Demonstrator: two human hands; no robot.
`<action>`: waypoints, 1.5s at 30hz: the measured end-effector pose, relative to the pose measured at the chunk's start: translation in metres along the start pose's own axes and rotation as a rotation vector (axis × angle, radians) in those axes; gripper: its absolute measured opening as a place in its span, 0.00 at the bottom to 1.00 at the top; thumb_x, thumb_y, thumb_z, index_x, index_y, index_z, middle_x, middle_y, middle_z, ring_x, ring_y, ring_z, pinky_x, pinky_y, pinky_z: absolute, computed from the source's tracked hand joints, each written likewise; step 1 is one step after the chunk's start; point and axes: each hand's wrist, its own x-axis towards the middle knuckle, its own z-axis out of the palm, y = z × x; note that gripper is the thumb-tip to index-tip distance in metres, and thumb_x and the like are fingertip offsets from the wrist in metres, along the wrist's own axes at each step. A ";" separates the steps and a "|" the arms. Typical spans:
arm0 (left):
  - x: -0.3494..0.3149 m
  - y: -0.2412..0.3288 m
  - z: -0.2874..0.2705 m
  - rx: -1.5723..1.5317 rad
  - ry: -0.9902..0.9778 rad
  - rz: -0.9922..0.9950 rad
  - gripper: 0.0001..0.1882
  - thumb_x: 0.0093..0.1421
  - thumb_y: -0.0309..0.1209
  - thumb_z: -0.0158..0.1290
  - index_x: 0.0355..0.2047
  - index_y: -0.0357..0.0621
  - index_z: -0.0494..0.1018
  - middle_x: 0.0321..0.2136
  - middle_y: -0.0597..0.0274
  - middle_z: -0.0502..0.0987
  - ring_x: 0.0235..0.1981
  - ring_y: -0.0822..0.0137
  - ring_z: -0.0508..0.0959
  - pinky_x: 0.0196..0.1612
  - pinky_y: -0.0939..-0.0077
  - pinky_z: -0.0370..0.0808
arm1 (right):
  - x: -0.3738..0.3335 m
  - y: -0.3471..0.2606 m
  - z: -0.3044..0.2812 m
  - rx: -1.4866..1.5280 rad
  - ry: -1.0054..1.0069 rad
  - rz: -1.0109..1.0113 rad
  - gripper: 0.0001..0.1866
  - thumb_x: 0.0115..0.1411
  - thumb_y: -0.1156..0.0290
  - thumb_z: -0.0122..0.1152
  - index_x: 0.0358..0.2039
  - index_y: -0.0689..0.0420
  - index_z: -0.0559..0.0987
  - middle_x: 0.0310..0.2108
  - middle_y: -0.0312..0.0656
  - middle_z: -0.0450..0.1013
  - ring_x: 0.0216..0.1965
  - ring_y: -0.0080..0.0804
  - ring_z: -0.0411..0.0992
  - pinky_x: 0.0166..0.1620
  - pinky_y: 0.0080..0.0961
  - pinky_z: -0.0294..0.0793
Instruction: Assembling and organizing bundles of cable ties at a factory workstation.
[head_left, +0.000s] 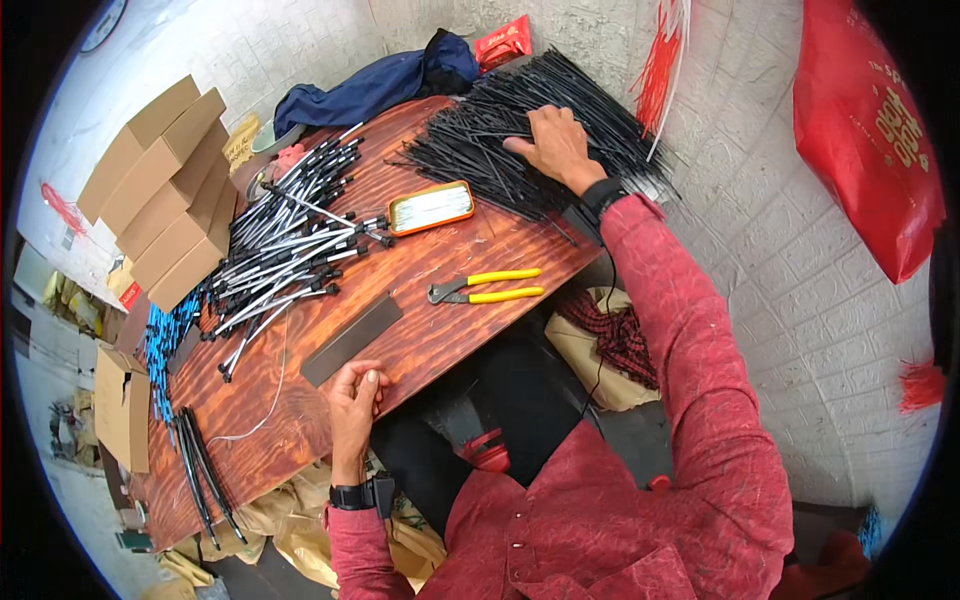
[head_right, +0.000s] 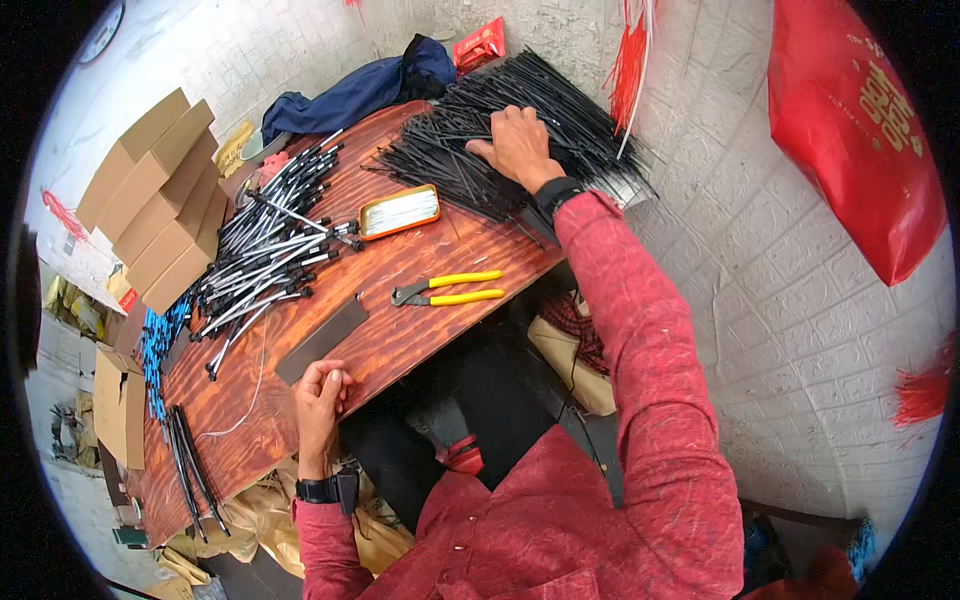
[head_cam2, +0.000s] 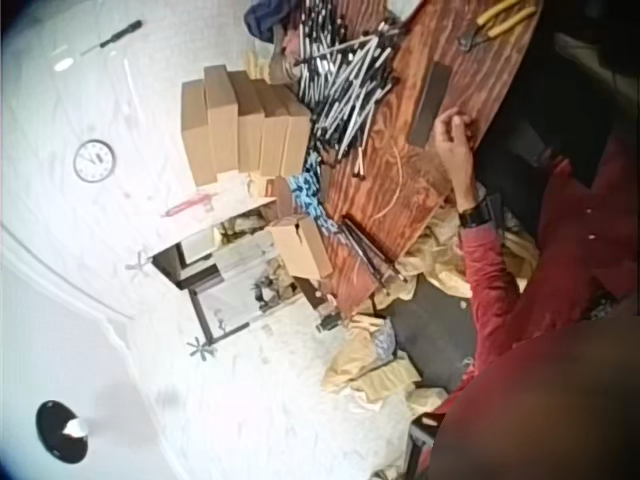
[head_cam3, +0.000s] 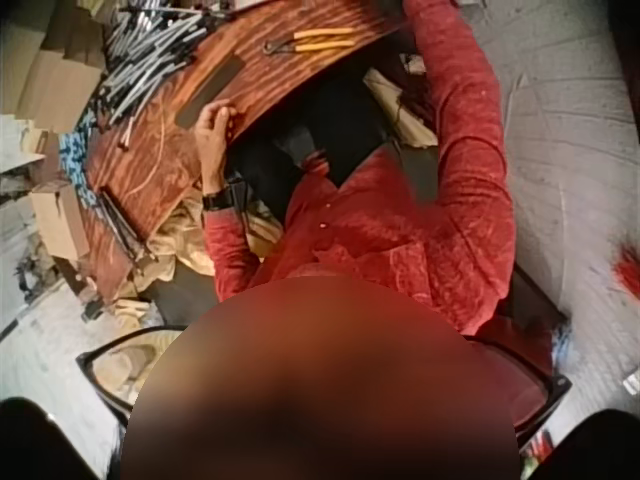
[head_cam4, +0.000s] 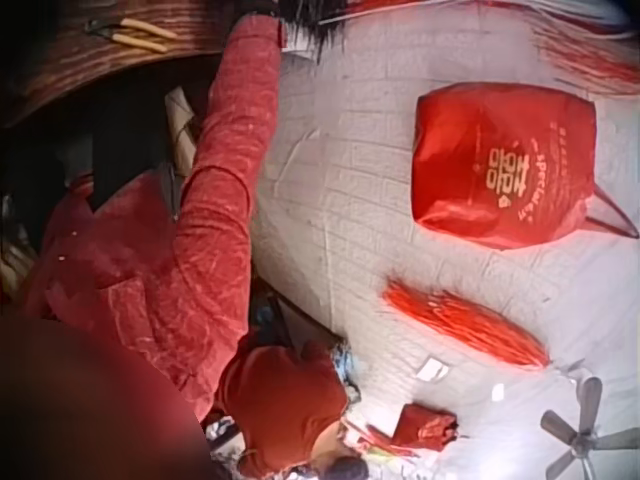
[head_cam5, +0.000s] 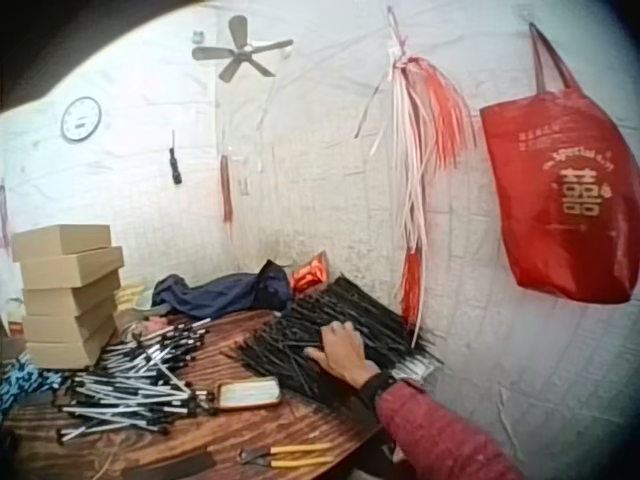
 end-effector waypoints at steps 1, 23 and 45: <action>0.000 -0.001 -0.001 0.004 0.002 0.006 0.08 0.66 0.30 0.50 0.42 0.40 0.73 0.28 0.69 0.76 0.23 0.82 0.68 0.24 0.89 0.64 | 0.003 0.005 0.009 -0.119 -0.023 -0.007 0.18 0.55 0.58 0.63 0.36 0.61 0.78 0.32 0.45 0.75 0.35 0.48 0.73 0.39 0.41 0.74; -0.002 -0.006 0.000 0.009 0.111 0.067 0.09 0.66 0.32 0.51 0.40 0.38 0.72 0.28 0.66 0.76 0.22 0.81 0.68 0.25 0.87 0.66 | 0.026 -0.035 0.048 0.078 -0.361 0.193 0.23 0.53 0.55 0.60 0.41 0.62 0.76 0.42 0.54 0.76 0.43 0.51 0.75 0.45 0.44 0.74; -0.001 -0.023 -0.011 -0.172 0.097 0.140 0.11 0.66 0.32 0.52 0.44 0.38 0.70 0.31 0.63 0.76 0.23 0.79 0.69 0.26 0.87 0.67 | 0.056 -0.016 0.026 0.333 -0.236 0.184 0.17 0.63 0.59 0.54 0.41 0.61 0.68 0.31 0.59 0.74 0.36 0.60 0.73 0.38 0.50 0.70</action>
